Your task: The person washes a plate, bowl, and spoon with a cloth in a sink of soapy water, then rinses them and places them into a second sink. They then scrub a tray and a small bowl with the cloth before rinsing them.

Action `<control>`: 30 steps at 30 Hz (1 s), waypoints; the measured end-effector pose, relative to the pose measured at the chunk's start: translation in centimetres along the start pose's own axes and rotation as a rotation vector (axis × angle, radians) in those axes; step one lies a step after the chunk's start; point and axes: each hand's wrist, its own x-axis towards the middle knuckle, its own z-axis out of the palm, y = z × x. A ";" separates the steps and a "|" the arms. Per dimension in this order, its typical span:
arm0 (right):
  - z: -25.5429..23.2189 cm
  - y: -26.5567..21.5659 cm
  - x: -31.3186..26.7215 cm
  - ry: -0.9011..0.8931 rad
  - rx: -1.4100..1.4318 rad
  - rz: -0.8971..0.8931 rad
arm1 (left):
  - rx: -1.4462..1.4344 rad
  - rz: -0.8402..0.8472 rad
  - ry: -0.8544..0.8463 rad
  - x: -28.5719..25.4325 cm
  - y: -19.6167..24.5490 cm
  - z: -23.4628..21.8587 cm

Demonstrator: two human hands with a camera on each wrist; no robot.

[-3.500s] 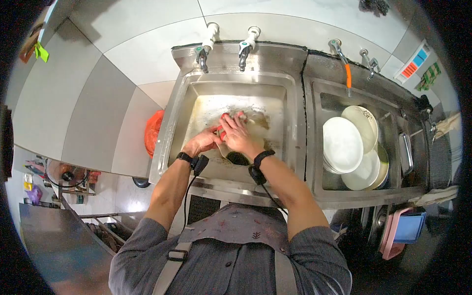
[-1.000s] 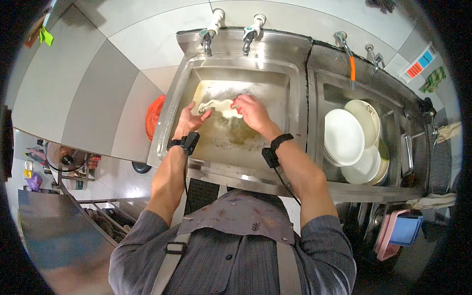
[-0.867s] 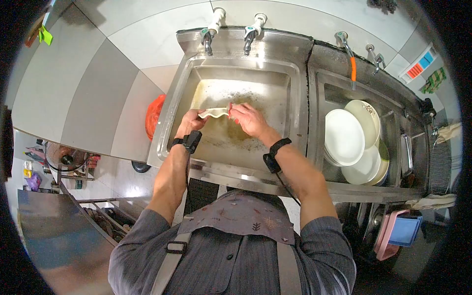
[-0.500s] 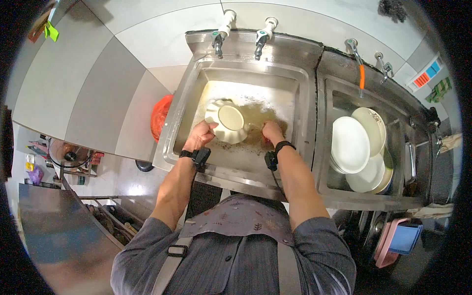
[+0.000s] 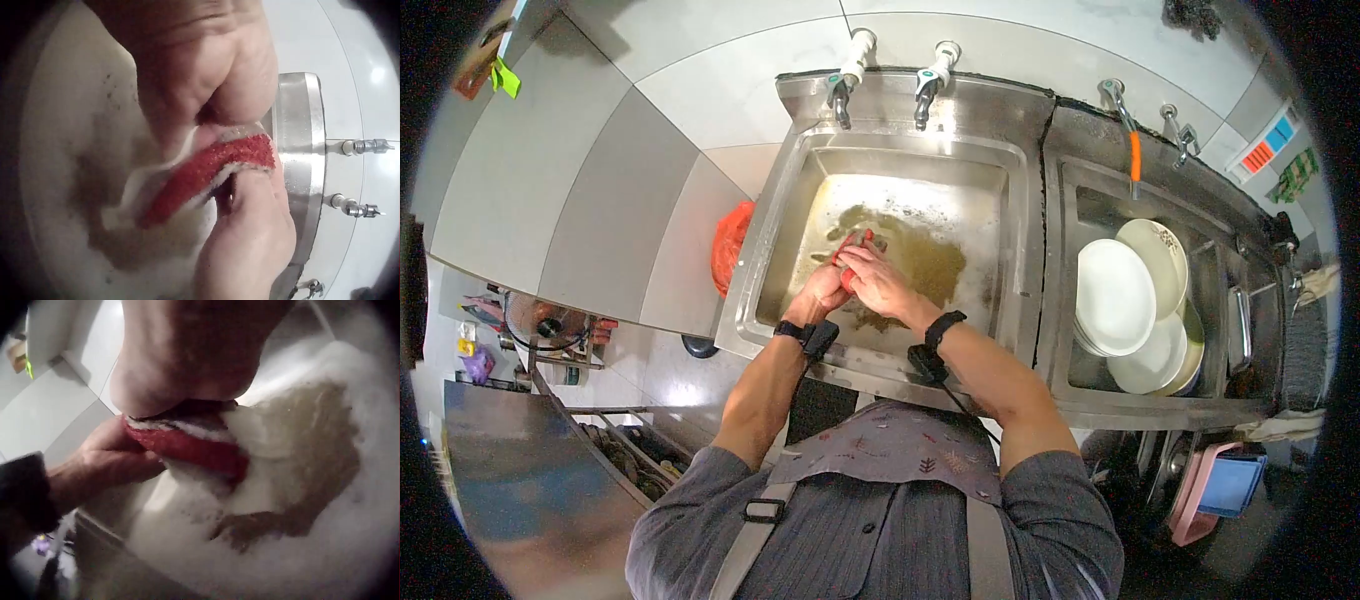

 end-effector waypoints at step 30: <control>-2.4 4.7 -1.0 0.180 1.159 1.292 | 0.398 0.139 0.017 1.3 0.6 3.0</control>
